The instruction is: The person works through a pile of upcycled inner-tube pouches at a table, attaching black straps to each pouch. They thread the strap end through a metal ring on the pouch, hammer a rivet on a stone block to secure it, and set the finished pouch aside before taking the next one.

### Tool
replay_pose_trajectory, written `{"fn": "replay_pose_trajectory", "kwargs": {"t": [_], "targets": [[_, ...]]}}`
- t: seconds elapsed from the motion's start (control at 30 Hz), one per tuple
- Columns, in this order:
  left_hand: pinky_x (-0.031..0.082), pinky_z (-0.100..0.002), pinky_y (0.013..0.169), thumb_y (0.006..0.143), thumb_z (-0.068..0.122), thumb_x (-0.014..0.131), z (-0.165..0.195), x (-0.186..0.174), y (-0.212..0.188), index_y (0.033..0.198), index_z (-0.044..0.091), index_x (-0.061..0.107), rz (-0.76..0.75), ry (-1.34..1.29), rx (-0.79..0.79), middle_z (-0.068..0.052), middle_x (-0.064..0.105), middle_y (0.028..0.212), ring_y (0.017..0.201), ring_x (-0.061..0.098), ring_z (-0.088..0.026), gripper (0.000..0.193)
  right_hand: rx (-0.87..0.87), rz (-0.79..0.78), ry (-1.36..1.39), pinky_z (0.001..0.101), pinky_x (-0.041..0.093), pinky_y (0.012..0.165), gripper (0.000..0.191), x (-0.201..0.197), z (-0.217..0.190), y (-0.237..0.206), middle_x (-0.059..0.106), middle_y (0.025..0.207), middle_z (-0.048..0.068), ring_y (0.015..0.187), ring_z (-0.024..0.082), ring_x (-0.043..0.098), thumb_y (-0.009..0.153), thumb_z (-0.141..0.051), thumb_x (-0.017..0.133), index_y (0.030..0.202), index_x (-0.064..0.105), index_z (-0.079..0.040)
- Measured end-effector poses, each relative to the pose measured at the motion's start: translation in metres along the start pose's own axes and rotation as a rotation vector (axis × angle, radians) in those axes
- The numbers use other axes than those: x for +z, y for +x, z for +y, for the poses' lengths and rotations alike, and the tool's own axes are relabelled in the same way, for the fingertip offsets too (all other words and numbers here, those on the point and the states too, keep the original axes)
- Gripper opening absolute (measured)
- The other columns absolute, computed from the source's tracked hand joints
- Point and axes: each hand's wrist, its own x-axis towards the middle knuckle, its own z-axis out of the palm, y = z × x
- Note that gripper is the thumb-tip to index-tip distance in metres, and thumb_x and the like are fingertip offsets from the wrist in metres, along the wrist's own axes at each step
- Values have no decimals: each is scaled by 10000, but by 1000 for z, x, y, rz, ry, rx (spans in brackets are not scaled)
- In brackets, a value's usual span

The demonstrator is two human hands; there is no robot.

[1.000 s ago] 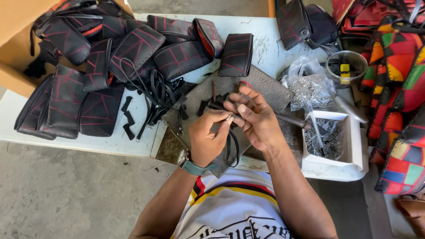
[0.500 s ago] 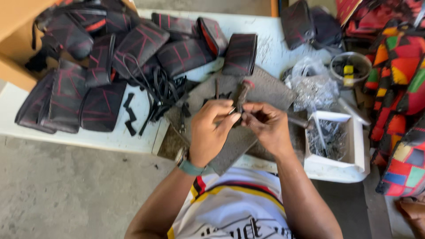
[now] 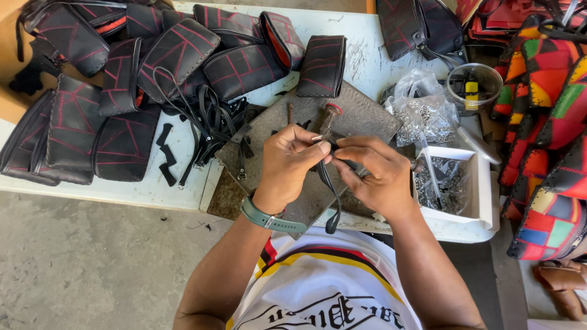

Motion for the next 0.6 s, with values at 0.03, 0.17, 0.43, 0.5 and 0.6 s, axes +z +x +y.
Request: {"fn": "replay_pose_trajectory", "kwargs": {"t": [0.03,0.17,0.43,0.5,0.6], "targets": [[588,-286,731,915,-46,739,1,-1,0,990,-41,640,-4,-6,-6,-128,734,896,782,715,-147,123,-34,-16,-24,299,607,875,244,-3,1,1,737,1101,107,1006,235,752,811,2,863,1000,715,-41],[586,-313,765,930,-27,749,3,-4,-5,998,-38,654,-104,-82,-68,-128,735,925,816,719,-166,118,-35,-62,44,285,606,815,176,-15,7,-3,749,1057,122,943,209,751,814,10,853,938,734,-26],[553,-267,896,1026,38,693,-3,6,-11,1242,-63,723,-127,167,34,-107,754,1127,1000,674,-132,240,284,13,490,250,556,772,130,-12,17,-29,743,1027,153,915,153,698,831,60,821,913,731,15],[572,-275,874,1014,51,681,-3,8,-12,1247,-54,711,-153,73,-62,-108,750,1106,978,701,-146,258,348,82,618,251,556,778,122,-9,20,-32,728,1040,154,923,150,691,856,85,791,907,709,12],[577,-285,861,999,49,682,-2,8,-13,1247,-51,705,-180,-32,-127,-118,746,1107,967,719,-165,269,398,132,711,245,538,779,148,-6,24,-34,707,1050,145,924,138,660,869,109,774,902,678,1]]}}
